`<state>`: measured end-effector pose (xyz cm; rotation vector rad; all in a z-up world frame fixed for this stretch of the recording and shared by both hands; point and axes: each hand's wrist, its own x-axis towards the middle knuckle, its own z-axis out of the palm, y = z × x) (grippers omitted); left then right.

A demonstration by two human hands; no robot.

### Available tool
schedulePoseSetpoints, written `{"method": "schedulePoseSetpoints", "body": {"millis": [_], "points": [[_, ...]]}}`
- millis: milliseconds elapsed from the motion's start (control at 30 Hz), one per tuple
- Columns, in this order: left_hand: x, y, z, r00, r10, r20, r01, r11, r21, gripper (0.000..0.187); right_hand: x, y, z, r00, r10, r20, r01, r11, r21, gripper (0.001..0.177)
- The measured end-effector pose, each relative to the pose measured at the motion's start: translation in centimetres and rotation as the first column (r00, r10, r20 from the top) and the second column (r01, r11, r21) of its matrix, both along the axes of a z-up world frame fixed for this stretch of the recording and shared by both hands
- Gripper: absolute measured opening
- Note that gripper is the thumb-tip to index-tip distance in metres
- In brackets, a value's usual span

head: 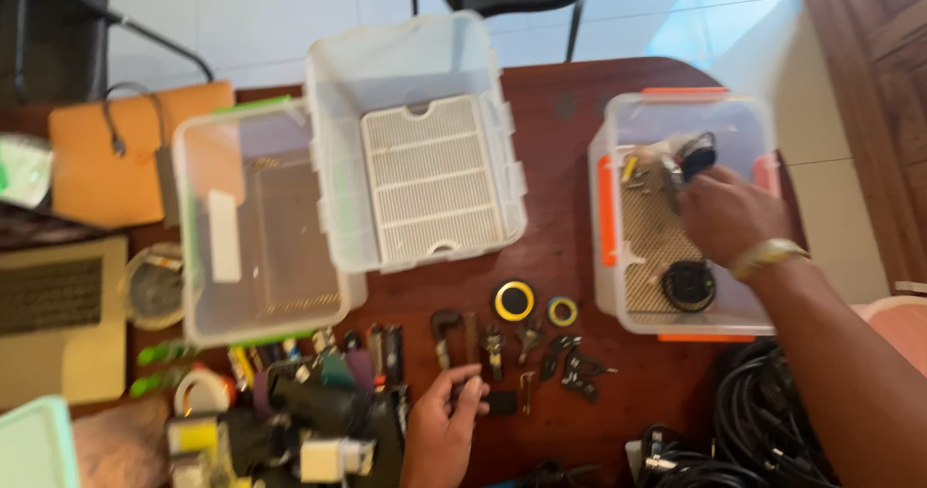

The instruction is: The person sorts various electronic accessories on a cluttered table, picking up and coiling cables, then moving small items like plugs and adapters into plastic storage bins. The person handles items one at a time, placing them into bins or on the table surface.

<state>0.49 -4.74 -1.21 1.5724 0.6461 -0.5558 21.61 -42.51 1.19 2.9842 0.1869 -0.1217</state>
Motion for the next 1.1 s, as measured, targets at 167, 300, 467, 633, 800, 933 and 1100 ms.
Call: {"method": "schedulePoseSetpoints", "body": {"millis": [167, 300, 467, 633, 800, 933, 1100], "points": [[0.2, 1.4, 2.3, 0.998, 0.044, 0.038, -0.043, 0.999, -0.018, 0.037, -5.7, -0.9, 2.7, 0.860, -0.429, -0.277, 0.511, 0.722, 0.466, 0.030], [0.3, 2.5, 4.1, 0.993, 0.111, 0.040, -0.107, 0.990, -0.095, 0.039, -11.3, -0.2, 4.0, 0.766, -0.411, -0.495, 0.483, -0.141, 0.864, 0.017], [0.8, 3.1, 5.5, 0.994, 0.052, -0.098, -0.074, 0.967, -0.243, 0.045, -18.4, 5.6, 5.9, 0.991, -0.137, 0.000, 0.098, 0.705, 0.702, 0.018], [-2.8, 1.2, 4.6, 1.000, 0.011, -0.015, -0.013, 0.991, -0.133, 0.041, -23.5, 16.3, 1.3, 0.726, -0.059, -0.685, 0.682, 0.195, 0.705, 0.026], [-7.3, 3.5, 1.7, 0.983, 0.017, -0.184, -0.022, 0.999, -0.026, 0.034, -25.3, 20.0, -1.7, 0.356, -0.042, -0.933, 0.933, 0.078, 0.353, 0.033], [-9.5, 3.9, -0.3, 0.977, -0.078, -0.201, 0.103, 0.988, 0.116, 0.036, -26.6, 22.2, -1.7, 0.444, -0.171, -0.880, 0.890, 0.200, 0.410, 0.034], [-8.8, 3.6, -1.1, 0.947, -0.312, 0.080, 0.230, 0.830, 0.509, 0.035, -26.4, 24.0, -2.0, 0.704, -0.193, -0.683, 0.662, 0.526, 0.534, 0.029]]}}
